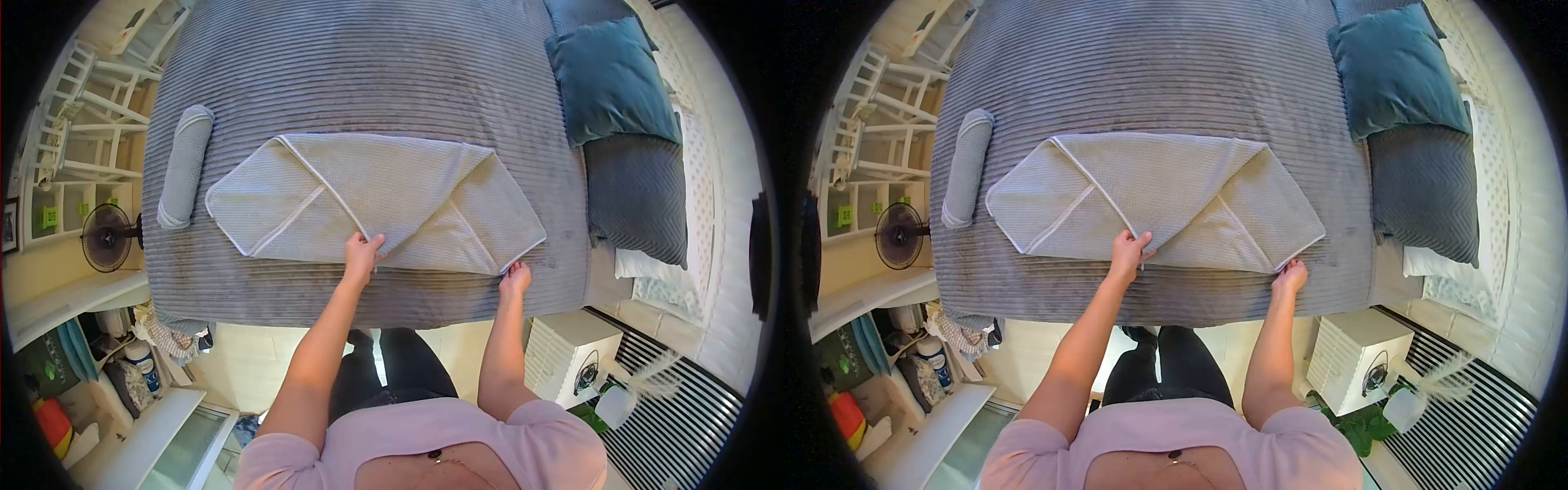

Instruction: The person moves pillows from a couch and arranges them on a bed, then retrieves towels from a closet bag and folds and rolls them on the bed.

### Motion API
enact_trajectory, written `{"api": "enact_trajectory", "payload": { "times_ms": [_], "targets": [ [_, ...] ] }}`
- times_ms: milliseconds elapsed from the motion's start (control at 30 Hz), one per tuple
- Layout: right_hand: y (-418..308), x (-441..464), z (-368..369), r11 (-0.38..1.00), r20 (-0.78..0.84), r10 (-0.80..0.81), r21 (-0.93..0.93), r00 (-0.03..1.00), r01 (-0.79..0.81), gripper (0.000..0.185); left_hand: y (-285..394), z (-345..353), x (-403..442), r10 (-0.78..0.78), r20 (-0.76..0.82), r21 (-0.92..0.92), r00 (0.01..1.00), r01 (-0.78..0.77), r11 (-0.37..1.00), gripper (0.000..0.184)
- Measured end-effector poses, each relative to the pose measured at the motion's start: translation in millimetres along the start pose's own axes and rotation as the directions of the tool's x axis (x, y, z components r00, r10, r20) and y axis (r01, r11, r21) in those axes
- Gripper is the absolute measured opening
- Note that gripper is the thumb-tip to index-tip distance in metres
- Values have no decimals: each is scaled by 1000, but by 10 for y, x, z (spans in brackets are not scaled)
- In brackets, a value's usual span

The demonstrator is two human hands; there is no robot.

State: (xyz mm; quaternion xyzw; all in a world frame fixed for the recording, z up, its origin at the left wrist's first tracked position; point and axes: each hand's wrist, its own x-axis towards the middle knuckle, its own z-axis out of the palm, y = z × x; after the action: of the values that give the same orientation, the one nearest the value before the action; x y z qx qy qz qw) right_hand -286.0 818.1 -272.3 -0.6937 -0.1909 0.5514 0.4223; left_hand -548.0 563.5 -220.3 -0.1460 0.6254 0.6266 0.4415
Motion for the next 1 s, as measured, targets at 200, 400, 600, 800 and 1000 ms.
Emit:
{"api": "enact_trajectory", "payload": {
  "times_ms": [200,400,600,800,1000],
  "targets": [
    [-32,40,145,915,389,390,-57,835,-400,28,355,141,-298,725,-58,906,686,-269,327,47],
    [-298,-268,768,924,758,302,-382,578,18,34,341,495,311,341,393,681,854,-520,516,29],
    [-372,-591,1336,715,965,250,-239,79,657,42,732,745,569,-255,148,150,955,234,961,49],
    [-332,-1082,2364,626,854,356,85,-380,775,33,1460,837,624,-392,431,122,813,378,918,89],
    [-1924,-2525,3584,654,681,575,-49,-454,755,47,3139,1043,-31,266,447,-251,854,-166,954,89]
  ]
}}
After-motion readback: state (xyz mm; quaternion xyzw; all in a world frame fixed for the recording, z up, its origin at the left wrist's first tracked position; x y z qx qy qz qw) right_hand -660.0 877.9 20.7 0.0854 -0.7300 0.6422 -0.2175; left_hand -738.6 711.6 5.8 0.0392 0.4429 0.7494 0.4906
